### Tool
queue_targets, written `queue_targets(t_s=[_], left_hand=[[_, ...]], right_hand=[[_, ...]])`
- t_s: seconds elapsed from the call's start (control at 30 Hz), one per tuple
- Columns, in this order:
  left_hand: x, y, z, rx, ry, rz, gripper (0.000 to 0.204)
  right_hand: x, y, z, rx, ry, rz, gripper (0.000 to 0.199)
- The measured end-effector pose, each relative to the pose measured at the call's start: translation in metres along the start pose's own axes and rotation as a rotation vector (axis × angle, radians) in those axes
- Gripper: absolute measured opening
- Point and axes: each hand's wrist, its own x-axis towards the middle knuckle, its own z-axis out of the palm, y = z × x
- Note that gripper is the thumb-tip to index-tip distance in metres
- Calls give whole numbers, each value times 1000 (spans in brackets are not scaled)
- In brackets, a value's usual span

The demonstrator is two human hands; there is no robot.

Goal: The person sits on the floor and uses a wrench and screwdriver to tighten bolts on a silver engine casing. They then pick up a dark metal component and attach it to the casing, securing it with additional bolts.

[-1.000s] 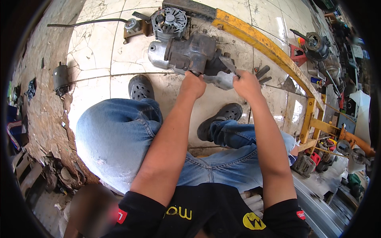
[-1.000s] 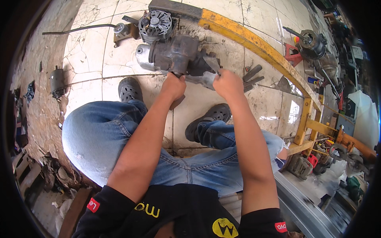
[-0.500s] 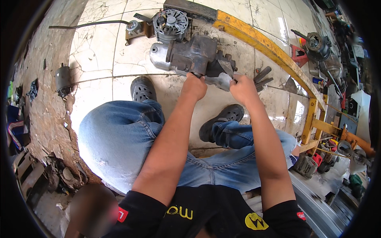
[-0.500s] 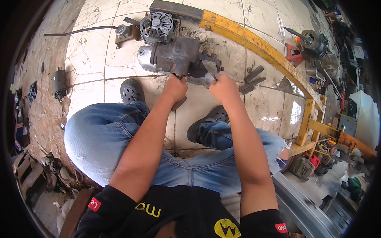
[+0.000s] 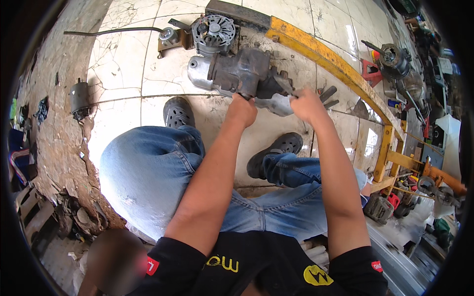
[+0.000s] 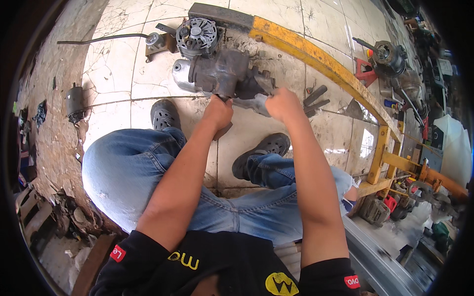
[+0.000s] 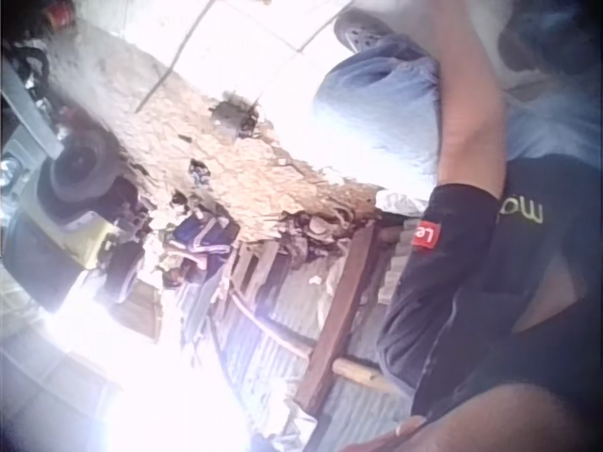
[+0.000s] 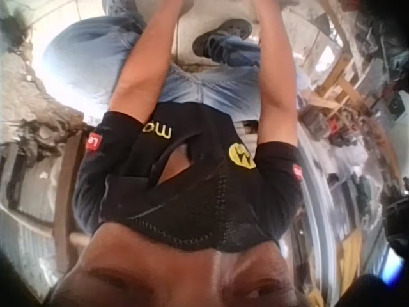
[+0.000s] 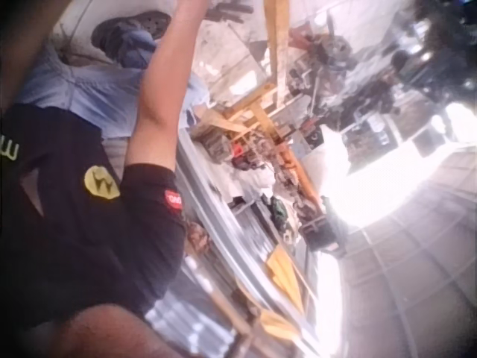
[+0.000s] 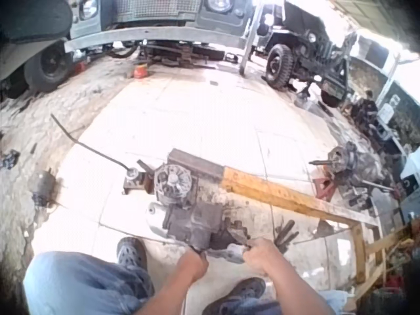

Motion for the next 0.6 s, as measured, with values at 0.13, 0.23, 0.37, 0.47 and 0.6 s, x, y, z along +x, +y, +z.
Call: queue_targets(t_s=[0.13,0.23,0.37,0.47,0.6], left_hand=[[-1,2,-1,-11,2,-4,48],[0,-1,1,-24,4,-12,48],[-3,1,2,-25,19,12,48],[2,0,0,-39,10,12,48],[-1,-3,3,-27,19,-5,48]], right_hand=[[4,-1,1,19,-33,43,36],[4,-7,-1,17,-58,49,36],[-1,-7,1,0,-47,31,36],[0,-8,3,38,-2,17,36],[-8,-3,14,85,93,-23,36]])
